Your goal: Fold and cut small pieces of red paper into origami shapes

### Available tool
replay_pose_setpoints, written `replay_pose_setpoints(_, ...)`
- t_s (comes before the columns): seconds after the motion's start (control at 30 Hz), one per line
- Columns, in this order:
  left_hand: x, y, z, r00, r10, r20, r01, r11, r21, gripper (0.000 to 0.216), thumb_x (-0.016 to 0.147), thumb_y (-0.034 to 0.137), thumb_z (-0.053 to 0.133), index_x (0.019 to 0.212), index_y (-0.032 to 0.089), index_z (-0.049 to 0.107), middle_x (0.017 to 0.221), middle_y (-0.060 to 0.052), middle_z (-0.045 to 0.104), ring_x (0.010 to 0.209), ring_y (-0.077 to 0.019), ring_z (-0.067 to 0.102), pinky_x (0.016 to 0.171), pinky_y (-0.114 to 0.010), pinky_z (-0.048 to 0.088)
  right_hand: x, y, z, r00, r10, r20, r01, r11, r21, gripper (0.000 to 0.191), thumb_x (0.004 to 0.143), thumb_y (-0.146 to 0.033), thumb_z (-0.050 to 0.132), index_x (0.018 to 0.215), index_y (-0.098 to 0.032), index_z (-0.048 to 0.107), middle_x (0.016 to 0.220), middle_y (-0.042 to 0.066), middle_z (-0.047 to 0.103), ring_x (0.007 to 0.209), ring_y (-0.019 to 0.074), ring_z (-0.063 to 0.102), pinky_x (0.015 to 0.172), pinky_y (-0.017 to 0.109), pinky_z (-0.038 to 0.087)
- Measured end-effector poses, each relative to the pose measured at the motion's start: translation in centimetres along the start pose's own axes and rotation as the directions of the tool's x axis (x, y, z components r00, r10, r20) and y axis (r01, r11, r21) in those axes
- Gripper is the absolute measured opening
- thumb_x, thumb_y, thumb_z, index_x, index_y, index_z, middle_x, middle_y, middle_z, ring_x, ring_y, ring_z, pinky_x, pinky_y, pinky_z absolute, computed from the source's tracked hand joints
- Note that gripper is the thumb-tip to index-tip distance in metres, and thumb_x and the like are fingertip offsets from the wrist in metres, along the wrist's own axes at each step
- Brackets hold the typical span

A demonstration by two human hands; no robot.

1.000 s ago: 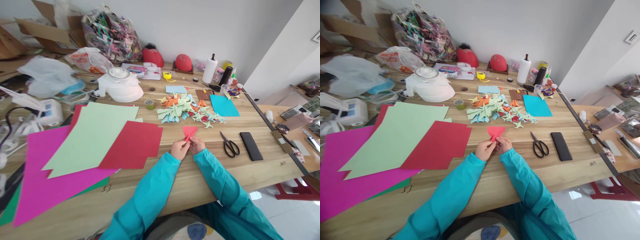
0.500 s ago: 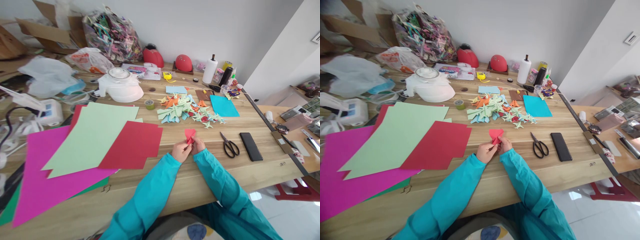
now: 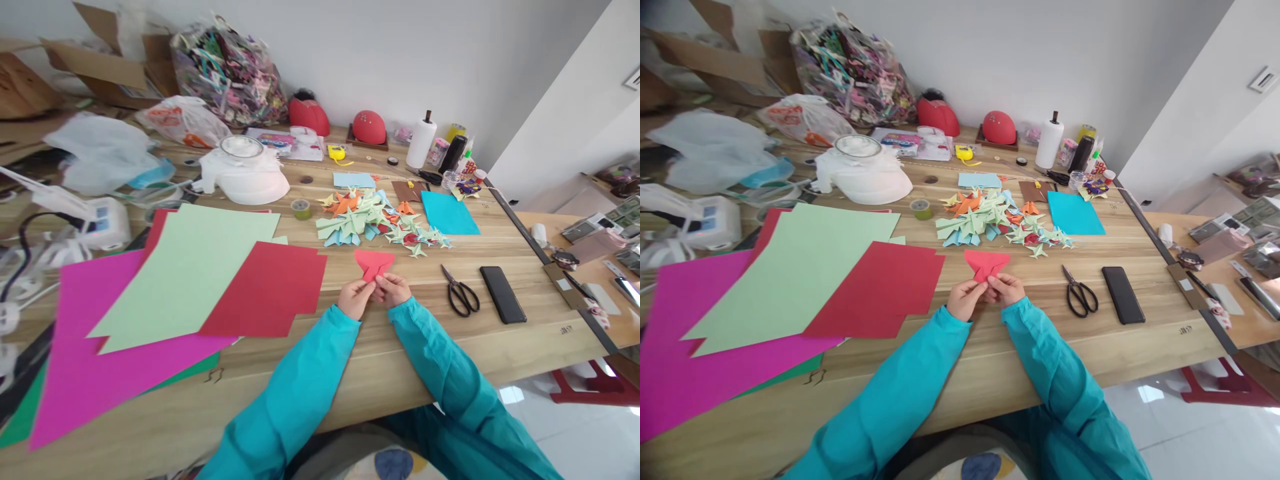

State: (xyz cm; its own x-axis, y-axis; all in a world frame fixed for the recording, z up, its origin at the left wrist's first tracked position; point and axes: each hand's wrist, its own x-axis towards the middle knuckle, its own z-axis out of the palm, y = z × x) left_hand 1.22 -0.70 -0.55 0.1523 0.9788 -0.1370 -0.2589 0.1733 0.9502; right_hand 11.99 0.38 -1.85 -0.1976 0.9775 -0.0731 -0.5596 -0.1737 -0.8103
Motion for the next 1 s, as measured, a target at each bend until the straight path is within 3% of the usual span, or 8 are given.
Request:
replay_pose_setpoints(0.27,0.2,-0.1,-0.3,0.999,0.031,0.020,-0.032,0.998,0.061,0.031,0.064,0.042,0.064,0.060,0.012,0.064,0.058,-0.006,0.067,0.046,-0.0150,0.060,0.053,-0.029,0.054,0.2,0.2,-0.3,0.999,0.023,0.027,-0.022,0.999,-0.039,0.034,0.066,-0.043,0.067,0.054,-0.015,0.054,0.037,-0.005,0.040,0.033,0.0080,0.039,0.036,0.022,0.027)
replay_pose_setpoints(0.47,0.4,-0.6,-0.5,0.997,0.062,0.043,-0.066,0.992,0.111,0.032,0.066,0.043,0.063,0.062,0.012,0.063,0.055,-0.006,0.065,0.044,-0.0144,0.059,0.046,-0.026,0.050,0.3,0.5,-0.6,0.999,-0.006,-0.037,0.002,0.995,-0.100,0.036,0.061,-0.045,0.070,0.052,-0.017,0.051,0.033,-0.005,0.042,0.029,0.0106,0.040,0.032,0.023,0.027)
replay_pose_setpoints(0.57,0.5,-0.6,-0.7,0.996,0.021,0.085,-0.030,0.994,0.103,0.033,0.064,0.044,0.063,0.059,0.011,0.062,0.054,-0.006,0.065,0.043,-0.0145,0.058,0.045,-0.026,0.049,0.4,0.7,-0.8,0.998,-0.021,-0.059,0.013,0.991,-0.131,0.037,0.059,-0.045,0.071,0.049,-0.017,0.049,0.033,-0.005,0.044,0.030,0.0095,0.040,0.033,0.022,0.028)
replay_pose_setpoints(0.67,0.5,-0.3,-0.9,0.993,-0.049,0.105,0.042,0.997,0.070,0.034,0.062,0.045,0.064,0.057,0.012,0.061,0.051,-0.006,0.063,0.041,-0.0148,0.057,0.044,-0.028,0.049,0.5,0.8,-1.1,0.984,-0.070,-0.164,0.037,0.980,-0.196,0.037,0.054,-0.043,0.074,0.048,-0.016,0.050,0.037,-0.004,0.048,0.032,0.0066,0.038,0.034,0.021,0.027)
replay_pose_setpoints(0.77,0.5,0.1,-1.2,0.999,-0.031,0.033,0.027,0.992,0.120,0.033,0.064,0.044,0.063,0.054,0.013,0.058,0.043,-0.001,0.057,0.033,-0.0116,0.051,0.036,-0.023,0.041,0.7,0.9,-1.3,0.975,-0.091,-0.202,0.036,0.965,-0.259,0.034,0.052,-0.042,0.075,0.050,-0.015,0.054,0.043,-0.002,0.055,0.037,0.0075,0.045,0.039,0.022,0.033)
replay_pose_setpoints(0.9,0.6,0.6,-1.6,0.983,0.107,-0.146,-0.074,0.973,0.220,0.035,0.063,0.042,0.065,0.046,0.015,0.050,0.037,0.002,0.051,0.031,-0.0075,0.044,0.033,-0.020,0.032,0.8,1.1,-1.4,0.977,-0.073,-0.201,0.020,0.967,-0.254,0.036,0.047,-0.043,0.077,0.051,-0.016,0.054,0.046,-0.002,0.058,0.043,0.0088,0.051,0.048,0.023,0.041)
replay_pose_setpoints(1.0,0.7,0.9,-1.6,0.976,0.139,-0.166,-0.102,0.972,0.213,0.037,0.061,0.042,0.067,0.044,0.016,0.048,0.036,0.003,0.049,0.030,-0.0074,0.042,0.033,-0.020,0.031,0.6,0.8,-1.0,0.990,-0.014,-0.141,-0.019,0.973,-0.232,0.038,0.048,-0.047,0.075,0.055,-0.016,0.055,0.048,-0.003,0.059,0.044,0.0092,0.053,0.049,0.023,0.043)
